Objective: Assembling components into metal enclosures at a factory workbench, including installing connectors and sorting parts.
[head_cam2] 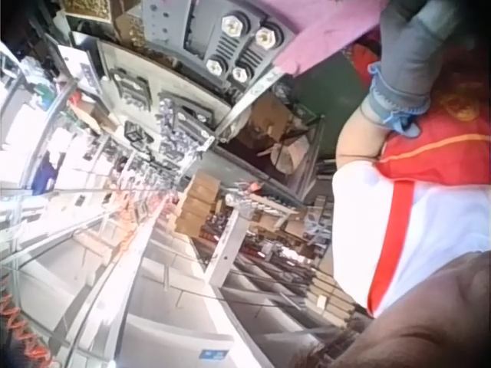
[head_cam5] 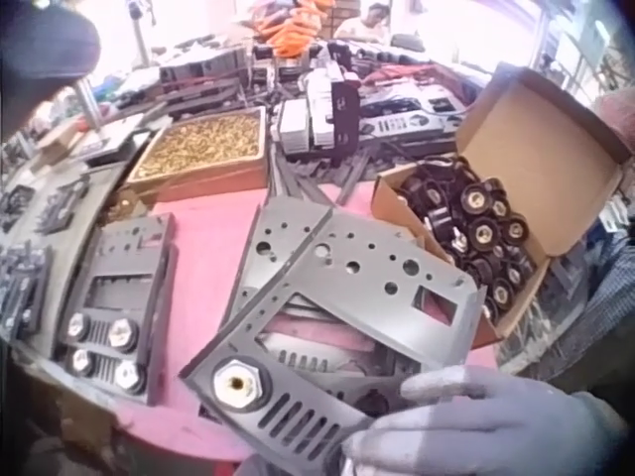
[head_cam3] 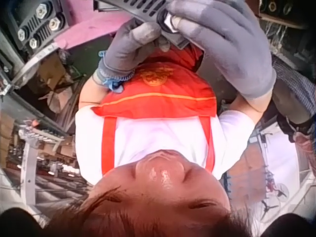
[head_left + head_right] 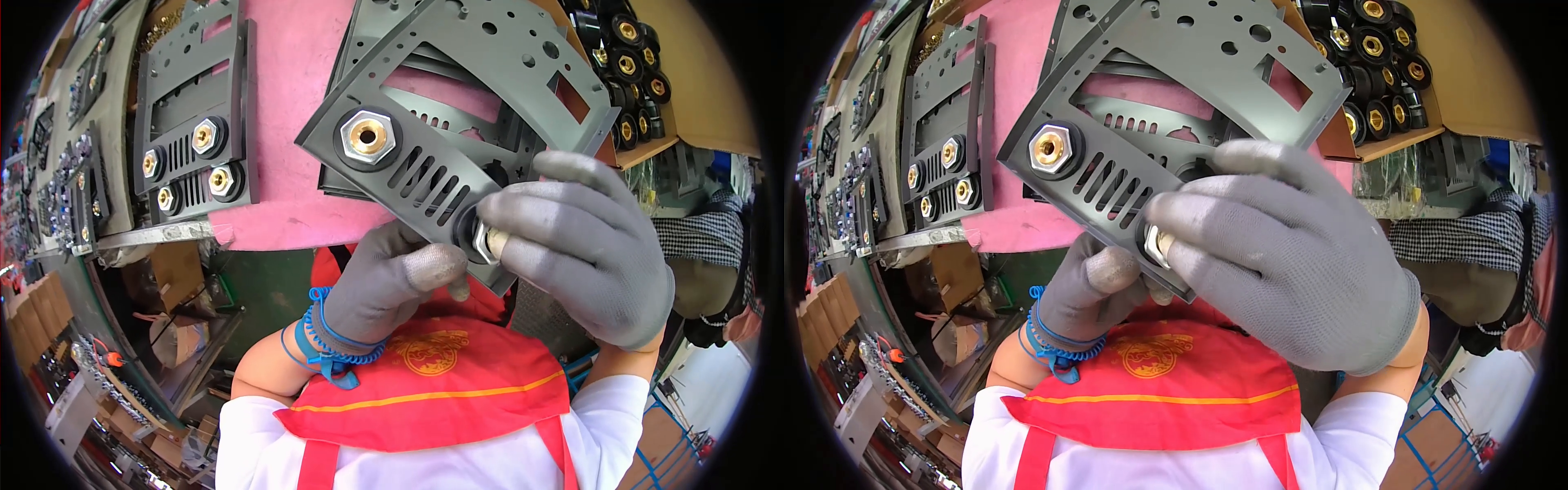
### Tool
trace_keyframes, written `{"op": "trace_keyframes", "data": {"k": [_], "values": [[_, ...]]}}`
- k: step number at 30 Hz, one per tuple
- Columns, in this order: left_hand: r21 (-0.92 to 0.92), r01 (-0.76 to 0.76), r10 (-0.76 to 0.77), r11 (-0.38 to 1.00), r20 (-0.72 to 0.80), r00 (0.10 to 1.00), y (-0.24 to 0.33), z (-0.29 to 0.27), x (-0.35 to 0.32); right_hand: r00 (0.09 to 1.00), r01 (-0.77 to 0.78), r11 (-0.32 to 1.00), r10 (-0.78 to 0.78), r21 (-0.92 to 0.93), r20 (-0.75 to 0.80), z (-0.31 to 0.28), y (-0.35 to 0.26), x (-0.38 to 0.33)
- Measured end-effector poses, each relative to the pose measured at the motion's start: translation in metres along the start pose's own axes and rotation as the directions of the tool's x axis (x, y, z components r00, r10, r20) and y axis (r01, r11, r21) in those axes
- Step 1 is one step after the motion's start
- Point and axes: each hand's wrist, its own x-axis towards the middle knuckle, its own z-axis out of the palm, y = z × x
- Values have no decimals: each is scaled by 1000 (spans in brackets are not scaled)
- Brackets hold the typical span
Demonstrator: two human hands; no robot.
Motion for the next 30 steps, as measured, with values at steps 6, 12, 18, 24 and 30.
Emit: {"op": "trace_keyframes", "data": {"k": [6, 12, 18, 24, 30], "values": [[-21, 42, -42, 999, -18, 999, 4, -1, 0, 1000, 13, 995, -12, -97, 15, -1, 3, 4], [-8, 97, -97, 995, -63, 993, 6, 1, 0, 999, 38, 987, -32, -158, 36, -2, 0, 7], [1, 116, -115, 993, -77, 990, 9, 3, 1, 1000, -12, 995, 15, -102, 28, -3, -2, 11], [-16, 121, -122, 993, -89, 989, 11, 4, 1, 997, 37, 981, -24, -188, 72, -4, 0, 12], [57, 156, -153, 986, -57, 987, 14, 3, 4, 998, 19, 1000, -17, -25, 59, 0, 3, 12]]}}
